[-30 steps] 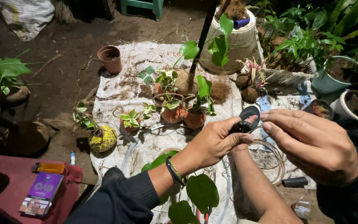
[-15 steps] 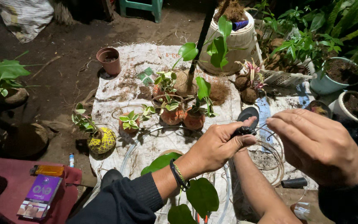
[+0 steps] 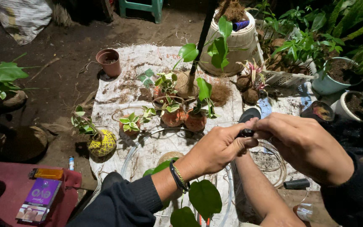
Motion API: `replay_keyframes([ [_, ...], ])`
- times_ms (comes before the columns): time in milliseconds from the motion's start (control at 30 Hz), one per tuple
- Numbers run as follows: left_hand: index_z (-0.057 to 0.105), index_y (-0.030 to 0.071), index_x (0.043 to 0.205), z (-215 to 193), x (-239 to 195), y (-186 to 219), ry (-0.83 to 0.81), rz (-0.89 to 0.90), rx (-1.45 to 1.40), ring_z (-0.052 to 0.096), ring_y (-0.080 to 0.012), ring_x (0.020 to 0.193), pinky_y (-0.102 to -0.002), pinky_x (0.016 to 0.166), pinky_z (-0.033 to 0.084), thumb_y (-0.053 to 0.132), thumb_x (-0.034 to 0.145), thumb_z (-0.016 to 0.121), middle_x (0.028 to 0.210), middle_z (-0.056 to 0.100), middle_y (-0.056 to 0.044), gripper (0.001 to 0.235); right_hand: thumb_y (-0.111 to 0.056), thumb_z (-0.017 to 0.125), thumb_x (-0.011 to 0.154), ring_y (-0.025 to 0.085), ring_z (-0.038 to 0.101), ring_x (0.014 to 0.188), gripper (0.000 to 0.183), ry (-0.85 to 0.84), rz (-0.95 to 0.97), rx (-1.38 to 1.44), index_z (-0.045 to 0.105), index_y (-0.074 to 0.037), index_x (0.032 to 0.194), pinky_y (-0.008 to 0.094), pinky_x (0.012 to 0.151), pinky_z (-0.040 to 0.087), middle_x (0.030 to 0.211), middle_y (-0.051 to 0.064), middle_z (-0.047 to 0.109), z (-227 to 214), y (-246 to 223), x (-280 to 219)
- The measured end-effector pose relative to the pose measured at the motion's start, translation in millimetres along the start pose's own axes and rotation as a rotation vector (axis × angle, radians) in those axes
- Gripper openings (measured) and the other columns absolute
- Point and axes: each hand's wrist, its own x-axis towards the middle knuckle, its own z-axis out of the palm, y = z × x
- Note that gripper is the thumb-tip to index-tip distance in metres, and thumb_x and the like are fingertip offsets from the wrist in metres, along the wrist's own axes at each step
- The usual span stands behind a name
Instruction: The person uses pliers to attach a plant to a vertical black pole by wrapping and securing a thin wire around the stem and pole. They repeatedly tighten and adjust the wire to hold the plant in place.
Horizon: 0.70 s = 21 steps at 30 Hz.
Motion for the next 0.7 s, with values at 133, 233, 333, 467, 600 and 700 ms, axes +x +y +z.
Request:
replay_keyframes([
  [133,0.050,0.010,0.149,4,0,7,-0.010,-0.107,0.033,0.075,-0.0218,0.087,-0.032,0.081,0.057,0.022,0.105,0.055,0.102,0.077,-0.017,0.046,0.002,0.068,0.076,0.031,0.067,0.073,0.027,-0.038,-0.008,-0.062,0.060,0.000,0.101,0.037,0.063,0.055,0.081,0.014,0.063,-2,0,3],
  [233,0.053,0.007,0.146,7,0,5,0.038,-0.048,0.032,0.077,-0.0247,0.093,-0.033,0.083,0.057,0.020,0.105,0.056,0.105,0.077,-0.017,0.043,-0.007,0.073,0.078,0.036,0.067,0.069,0.024,-0.048,0.079,-0.235,0.064,-0.005,0.101,0.043,0.056,0.052,0.077,0.014,0.066,-2,-8,4],
  [333,0.054,0.004,0.144,12,1,0,0.080,0.010,0.032,0.078,-0.0268,0.099,-0.034,0.086,0.058,0.018,0.104,0.056,0.109,0.076,-0.018,0.043,-0.003,0.069,0.074,0.034,0.069,0.069,0.022,-0.017,0.065,-0.251,0.064,-0.008,0.095,0.043,0.056,0.053,0.077,0.011,0.068,-6,-18,1],
  [467,0.054,-0.001,0.144,17,3,-3,0.124,0.073,0.091,0.075,-0.0294,0.105,-0.035,0.089,0.058,0.018,0.105,0.058,0.115,0.074,-0.021,0.044,-0.007,0.070,0.080,0.033,0.068,0.065,0.011,0.035,0.223,-0.166,0.065,-0.008,0.089,0.041,0.054,0.052,0.072,0.013,0.068,-5,-23,1],
  [600,0.051,0.000,0.144,17,4,-1,0.087,-0.042,0.038,0.076,-0.0286,0.104,-0.034,0.088,0.059,0.020,0.103,0.053,0.111,0.076,-0.019,0.045,-0.019,0.075,0.090,0.032,0.068,0.062,0.013,0.007,0.404,-0.178,0.067,-0.009,0.090,0.040,0.055,0.052,0.070,0.013,0.068,-4,-18,3],
  [700,0.051,0.001,0.144,17,8,1,0.080,-0.072,0.044,0.077,-0.0293,0.104,-0.034,0.088,0.059,0.020,0.102,0.054,0.110,0.075,-0.019,0.046,-0.012,0.072,0.084,0.034,0.067,0.063,0.008,0.068,0.275,-0.264,0.065,-0.007,0.086,0.042,0.054,0.051,0.072,0.013,0.069,-3,-19,-3],
])
